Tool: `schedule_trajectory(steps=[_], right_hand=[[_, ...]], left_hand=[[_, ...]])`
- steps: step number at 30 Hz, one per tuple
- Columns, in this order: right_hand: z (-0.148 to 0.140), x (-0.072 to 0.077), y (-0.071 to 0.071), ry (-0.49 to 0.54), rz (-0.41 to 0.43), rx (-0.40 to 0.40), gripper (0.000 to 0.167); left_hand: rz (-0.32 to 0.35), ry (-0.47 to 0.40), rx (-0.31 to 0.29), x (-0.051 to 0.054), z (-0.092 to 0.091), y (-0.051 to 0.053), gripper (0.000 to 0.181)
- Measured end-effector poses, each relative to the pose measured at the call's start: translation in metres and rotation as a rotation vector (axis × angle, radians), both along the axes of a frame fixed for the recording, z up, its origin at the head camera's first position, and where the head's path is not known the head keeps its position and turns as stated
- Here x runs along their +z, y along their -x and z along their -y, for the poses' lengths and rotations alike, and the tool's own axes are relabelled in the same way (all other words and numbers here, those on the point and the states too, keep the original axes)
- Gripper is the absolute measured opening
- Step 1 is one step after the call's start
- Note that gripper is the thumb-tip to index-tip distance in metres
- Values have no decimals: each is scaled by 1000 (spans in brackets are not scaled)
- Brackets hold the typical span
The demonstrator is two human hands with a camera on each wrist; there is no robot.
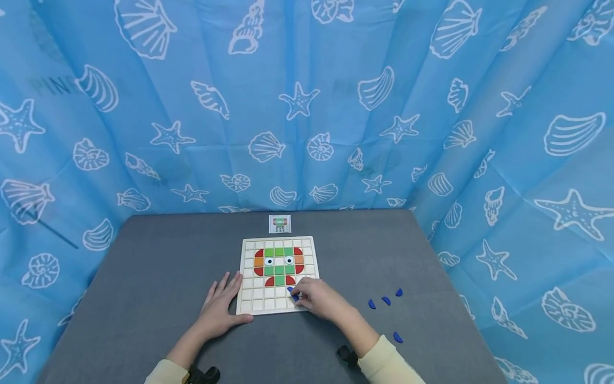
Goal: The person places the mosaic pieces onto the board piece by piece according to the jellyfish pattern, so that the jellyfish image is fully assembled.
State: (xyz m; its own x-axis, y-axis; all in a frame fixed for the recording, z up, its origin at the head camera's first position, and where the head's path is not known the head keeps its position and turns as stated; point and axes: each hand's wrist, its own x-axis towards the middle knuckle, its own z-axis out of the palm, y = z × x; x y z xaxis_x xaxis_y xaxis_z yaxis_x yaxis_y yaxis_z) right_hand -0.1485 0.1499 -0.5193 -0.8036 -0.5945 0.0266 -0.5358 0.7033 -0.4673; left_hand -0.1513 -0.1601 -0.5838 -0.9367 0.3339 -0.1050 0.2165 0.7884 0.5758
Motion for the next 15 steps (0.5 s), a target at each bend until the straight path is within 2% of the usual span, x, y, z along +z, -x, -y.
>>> schedule_trajectory(steps=[6, 15], right_hand=[[10, -4, 0, -41, 37, 3, 17], [12, -7, -1, -26, 19, 9, 14]], left_hand=[[-4, -11, 5, -2, 0, -1, 118], [4, 5, -1, 0, 1, 0, 118]])
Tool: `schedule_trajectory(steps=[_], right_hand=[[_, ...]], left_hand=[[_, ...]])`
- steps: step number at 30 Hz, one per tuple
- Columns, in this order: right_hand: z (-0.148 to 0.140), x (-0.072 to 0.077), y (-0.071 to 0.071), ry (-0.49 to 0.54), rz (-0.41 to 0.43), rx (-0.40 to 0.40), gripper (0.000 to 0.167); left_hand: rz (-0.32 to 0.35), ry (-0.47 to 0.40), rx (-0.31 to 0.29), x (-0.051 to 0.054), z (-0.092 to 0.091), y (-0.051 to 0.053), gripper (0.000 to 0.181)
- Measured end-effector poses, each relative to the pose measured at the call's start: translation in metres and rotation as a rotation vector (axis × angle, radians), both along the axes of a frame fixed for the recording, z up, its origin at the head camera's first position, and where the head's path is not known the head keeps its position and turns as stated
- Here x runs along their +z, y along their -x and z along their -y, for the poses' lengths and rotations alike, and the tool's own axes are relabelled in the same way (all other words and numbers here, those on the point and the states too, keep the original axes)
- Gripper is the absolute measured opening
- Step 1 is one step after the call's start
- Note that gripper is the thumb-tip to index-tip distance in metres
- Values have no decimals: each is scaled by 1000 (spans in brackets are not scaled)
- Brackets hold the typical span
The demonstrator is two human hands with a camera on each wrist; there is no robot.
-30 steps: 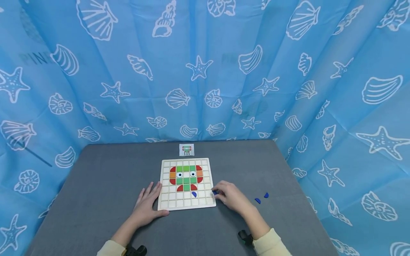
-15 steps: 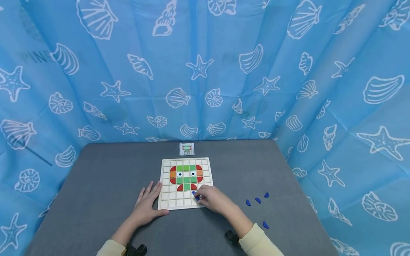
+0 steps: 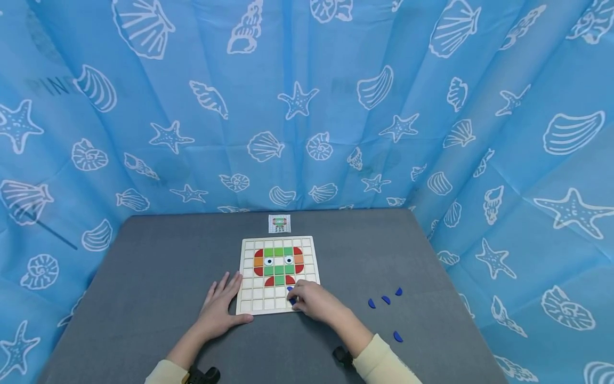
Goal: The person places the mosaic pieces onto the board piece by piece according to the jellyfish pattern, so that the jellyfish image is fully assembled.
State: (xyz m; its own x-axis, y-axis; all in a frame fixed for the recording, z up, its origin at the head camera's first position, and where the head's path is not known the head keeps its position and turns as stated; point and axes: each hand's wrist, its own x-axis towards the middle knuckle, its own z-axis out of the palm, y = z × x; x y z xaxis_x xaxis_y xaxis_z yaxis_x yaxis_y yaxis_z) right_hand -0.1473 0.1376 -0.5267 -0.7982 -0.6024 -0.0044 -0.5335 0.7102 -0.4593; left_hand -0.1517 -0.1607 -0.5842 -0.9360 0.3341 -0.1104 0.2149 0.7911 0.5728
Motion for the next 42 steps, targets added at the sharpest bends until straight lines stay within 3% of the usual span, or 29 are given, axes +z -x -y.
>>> schedule_trajectory(steps=[25, 33, 42], right_hand=[[2, -4, 2, -7, -32, -17, 14], [-9, 12, -1, 58, 32, -32, 21], [-46, 25, -5, 138, -15, -103, 21]], left_hand=[[1, 12, 14, 0, -1, 0, 120], [-19, -13, 21, -1, 0, -2, 118], [-3, -12, 12, -1, 0, -1, 117]])
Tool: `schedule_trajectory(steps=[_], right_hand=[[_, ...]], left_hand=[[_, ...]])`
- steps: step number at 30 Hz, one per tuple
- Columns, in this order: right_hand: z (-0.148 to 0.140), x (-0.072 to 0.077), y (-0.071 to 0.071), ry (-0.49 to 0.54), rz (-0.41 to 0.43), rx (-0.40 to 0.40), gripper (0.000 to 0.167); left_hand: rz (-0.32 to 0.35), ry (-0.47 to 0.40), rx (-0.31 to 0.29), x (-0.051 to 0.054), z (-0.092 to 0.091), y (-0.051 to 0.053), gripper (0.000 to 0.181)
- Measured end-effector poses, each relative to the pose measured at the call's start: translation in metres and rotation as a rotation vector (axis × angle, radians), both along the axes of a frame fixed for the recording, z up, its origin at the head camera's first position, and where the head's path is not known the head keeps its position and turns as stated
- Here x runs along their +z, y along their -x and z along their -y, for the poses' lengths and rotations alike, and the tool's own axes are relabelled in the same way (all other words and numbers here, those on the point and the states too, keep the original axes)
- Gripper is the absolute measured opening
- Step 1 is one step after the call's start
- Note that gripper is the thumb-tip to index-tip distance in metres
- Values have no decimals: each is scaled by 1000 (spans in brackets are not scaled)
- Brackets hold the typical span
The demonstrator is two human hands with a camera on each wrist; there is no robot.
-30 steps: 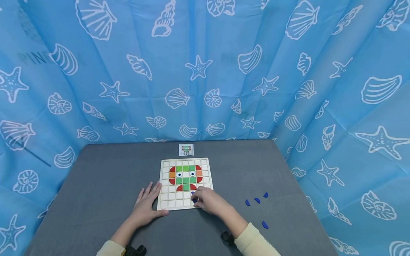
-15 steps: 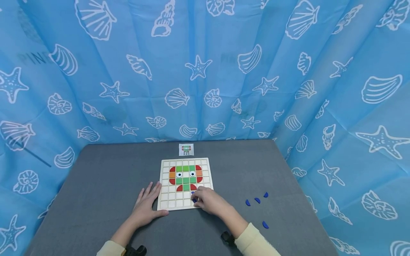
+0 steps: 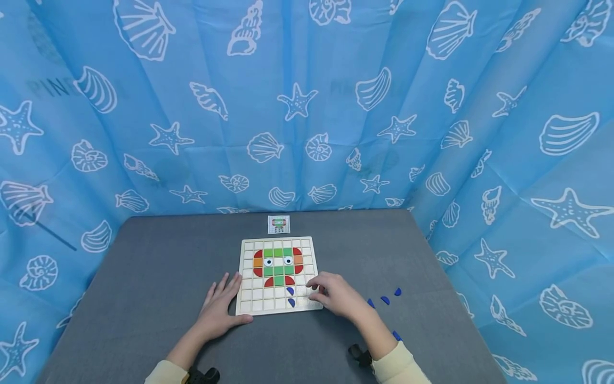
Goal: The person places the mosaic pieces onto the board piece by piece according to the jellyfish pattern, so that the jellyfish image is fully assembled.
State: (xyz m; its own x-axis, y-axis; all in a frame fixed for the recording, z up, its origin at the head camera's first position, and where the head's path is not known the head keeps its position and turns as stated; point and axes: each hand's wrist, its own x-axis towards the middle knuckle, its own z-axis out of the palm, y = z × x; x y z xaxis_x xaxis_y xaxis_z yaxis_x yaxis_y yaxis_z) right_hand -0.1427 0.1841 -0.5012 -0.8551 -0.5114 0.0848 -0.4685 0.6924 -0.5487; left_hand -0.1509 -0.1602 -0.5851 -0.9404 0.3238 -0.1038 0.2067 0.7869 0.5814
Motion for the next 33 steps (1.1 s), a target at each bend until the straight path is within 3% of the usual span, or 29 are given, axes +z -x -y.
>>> schedule_trajectory(steps=[12, 18, 26, 33], right_hand=[[-57, -4, -6, -2, -14, -205, 23], [-93, -6, -7, -39, 42, -374, 25], [-147, -18, -13, -160, 91, -534, 27], [-170, -27, -13, -196, 185, -680, 19]], left_hand=[[-15, -5, 1, -4, 3, 1, 118], [-11, 0, 0, -1, 2, -1, 118], [-17, -5, 1, -2, 1, -1, 117], [-27, -9, -5, 0, 0, 0, 117]])
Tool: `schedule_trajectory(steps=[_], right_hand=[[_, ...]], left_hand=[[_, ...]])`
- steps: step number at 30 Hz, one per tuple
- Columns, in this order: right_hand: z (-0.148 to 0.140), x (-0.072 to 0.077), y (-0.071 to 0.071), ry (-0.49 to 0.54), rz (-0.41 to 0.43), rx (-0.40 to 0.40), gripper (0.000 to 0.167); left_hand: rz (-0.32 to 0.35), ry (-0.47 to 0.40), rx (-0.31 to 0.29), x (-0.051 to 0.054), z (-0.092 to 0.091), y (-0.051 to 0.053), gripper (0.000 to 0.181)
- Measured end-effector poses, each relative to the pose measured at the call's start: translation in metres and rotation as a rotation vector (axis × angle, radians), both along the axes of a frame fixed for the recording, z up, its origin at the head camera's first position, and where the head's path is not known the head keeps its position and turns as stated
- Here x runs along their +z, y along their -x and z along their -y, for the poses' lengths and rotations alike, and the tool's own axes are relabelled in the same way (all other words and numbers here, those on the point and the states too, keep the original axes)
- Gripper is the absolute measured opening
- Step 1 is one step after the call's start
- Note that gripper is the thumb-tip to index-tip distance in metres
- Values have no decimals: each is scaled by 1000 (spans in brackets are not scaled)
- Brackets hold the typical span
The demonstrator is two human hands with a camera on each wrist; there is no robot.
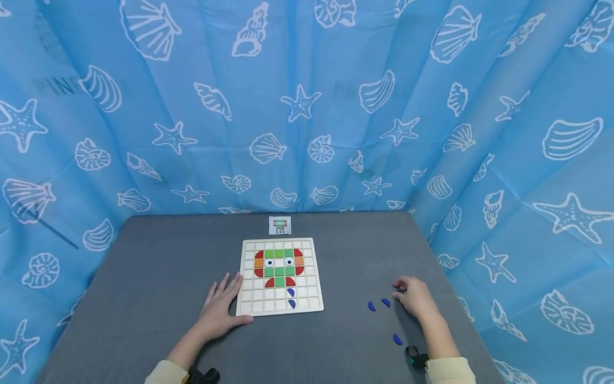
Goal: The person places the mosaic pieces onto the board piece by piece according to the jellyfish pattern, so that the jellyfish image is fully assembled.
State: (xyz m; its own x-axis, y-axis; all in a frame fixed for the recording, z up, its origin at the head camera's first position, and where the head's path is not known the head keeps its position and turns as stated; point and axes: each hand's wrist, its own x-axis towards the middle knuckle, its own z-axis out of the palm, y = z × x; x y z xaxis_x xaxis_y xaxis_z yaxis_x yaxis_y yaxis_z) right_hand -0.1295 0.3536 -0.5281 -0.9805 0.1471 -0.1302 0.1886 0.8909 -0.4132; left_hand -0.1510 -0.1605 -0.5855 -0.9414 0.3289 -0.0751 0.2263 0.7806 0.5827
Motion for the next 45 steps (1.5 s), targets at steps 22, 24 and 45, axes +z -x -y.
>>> schedule_trajectory(steps=[22, 24, 45], right_hand=[[-15, -2, -3, 43, -19, -30, 17], [-15, -2, -3, 42, -15, -24, 18], [-14, -3, -1, 81, -30, 46, 33]], left_hand=[[-5, 6, 4, -2, 0, 0, 118], [-12, 4, 8, -2, 0, 0, 118], [-7, 2, 4, -6, 0, 1, 119]])
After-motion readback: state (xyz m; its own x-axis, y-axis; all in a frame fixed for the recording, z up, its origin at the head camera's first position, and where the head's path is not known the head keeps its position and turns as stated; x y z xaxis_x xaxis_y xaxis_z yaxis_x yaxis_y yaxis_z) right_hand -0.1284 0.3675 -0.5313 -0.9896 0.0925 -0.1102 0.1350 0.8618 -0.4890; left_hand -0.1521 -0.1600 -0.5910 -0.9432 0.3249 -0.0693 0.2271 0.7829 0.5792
